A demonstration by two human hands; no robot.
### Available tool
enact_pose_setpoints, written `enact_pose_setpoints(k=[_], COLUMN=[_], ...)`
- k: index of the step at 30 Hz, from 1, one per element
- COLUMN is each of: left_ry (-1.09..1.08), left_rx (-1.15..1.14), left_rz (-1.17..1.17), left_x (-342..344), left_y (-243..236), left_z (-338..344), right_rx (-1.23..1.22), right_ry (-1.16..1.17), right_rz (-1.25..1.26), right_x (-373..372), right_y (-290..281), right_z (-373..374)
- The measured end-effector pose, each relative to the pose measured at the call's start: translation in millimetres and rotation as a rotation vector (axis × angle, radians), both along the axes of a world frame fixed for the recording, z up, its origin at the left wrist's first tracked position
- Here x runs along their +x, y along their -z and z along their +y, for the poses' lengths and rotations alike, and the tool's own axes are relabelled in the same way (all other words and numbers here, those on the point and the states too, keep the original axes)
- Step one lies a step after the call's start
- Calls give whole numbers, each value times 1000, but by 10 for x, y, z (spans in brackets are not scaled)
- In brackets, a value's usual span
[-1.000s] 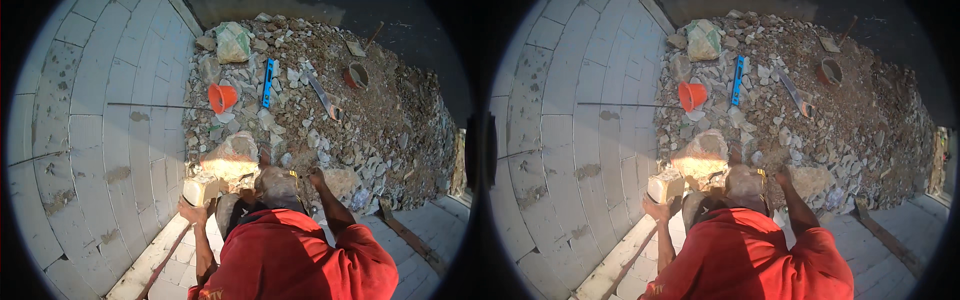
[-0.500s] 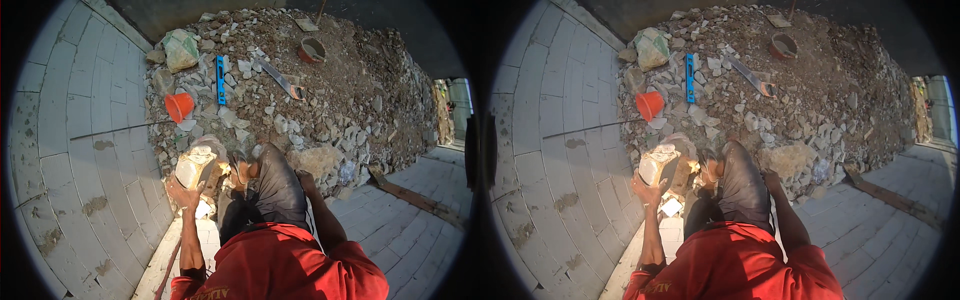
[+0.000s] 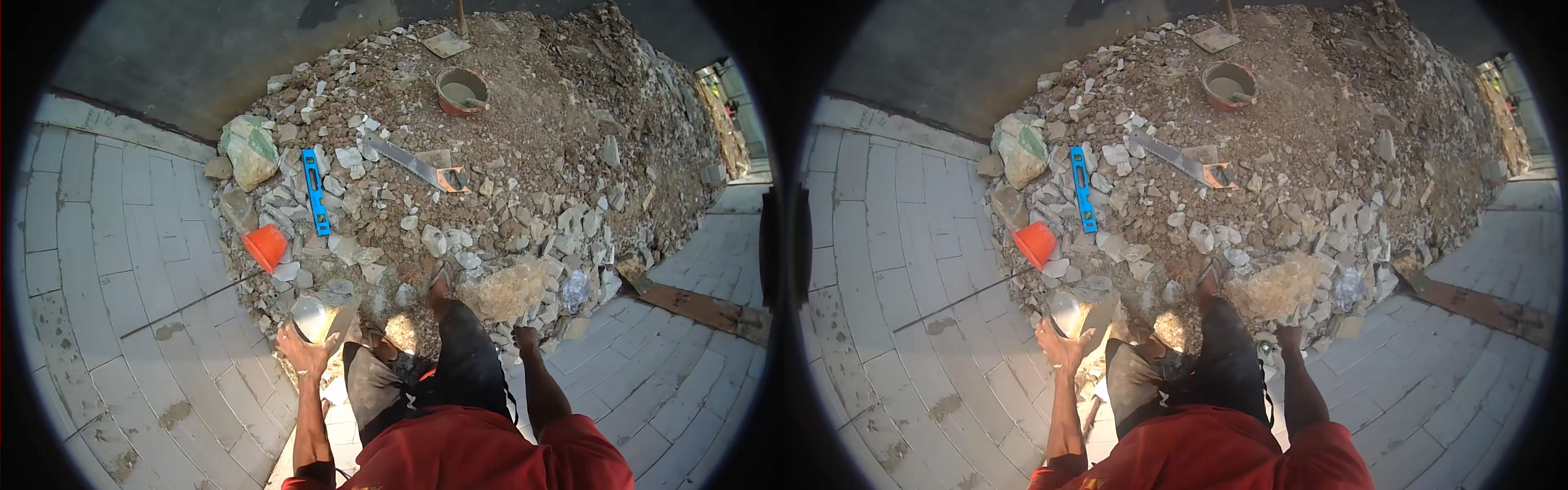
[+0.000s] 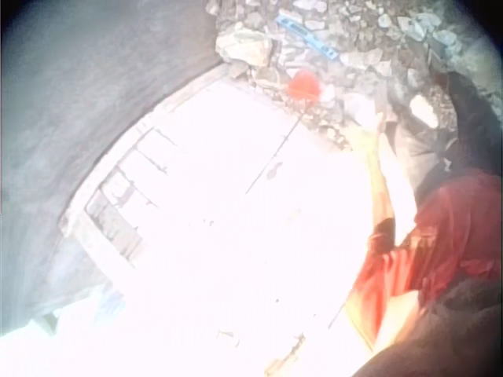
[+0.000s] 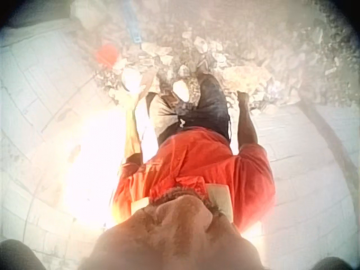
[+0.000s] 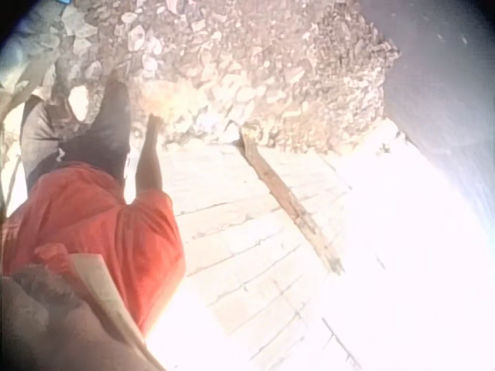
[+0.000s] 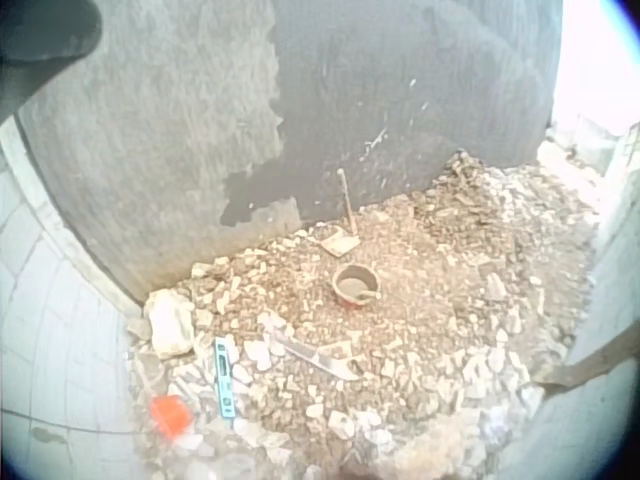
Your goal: The person applies mortar to a brick with a trowel, places it onto a wall, taps it into place with a hammer, and then saws a piece of another brick.
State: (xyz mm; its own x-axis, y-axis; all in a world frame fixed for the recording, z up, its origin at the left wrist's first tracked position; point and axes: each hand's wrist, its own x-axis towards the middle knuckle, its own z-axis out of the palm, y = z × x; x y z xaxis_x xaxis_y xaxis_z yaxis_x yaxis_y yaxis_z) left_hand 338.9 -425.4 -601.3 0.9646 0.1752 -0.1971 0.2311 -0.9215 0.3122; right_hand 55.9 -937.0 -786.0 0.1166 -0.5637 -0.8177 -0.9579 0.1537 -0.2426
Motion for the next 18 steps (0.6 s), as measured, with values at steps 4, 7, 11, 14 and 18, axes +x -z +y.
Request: enact_pose_setpoints(k=[4,7,11,14,18], left_ry=[136,284,302,402,500], left_rx=[-169,-153,-210,-35,-56], left_rz=[-58,-126,-166,-254,-247], left_x=[728,1403,1962,2428,3025], left_y=[619,1060,1670,2158,2953], left_z=[-429,-955,-1384,-1682,-2131], right_rx=[-257,-315,-394,-393,-529], right_ry=[-501,-456,-482,-501,-580], right_rz=[-234,-253,-327,-401,-287], right_x=[871,2079,3873,4644,4971], right_y=[1332,1966,1963,2164,3029], right_z=[-772,-1166,-1053,-1003,-1423])
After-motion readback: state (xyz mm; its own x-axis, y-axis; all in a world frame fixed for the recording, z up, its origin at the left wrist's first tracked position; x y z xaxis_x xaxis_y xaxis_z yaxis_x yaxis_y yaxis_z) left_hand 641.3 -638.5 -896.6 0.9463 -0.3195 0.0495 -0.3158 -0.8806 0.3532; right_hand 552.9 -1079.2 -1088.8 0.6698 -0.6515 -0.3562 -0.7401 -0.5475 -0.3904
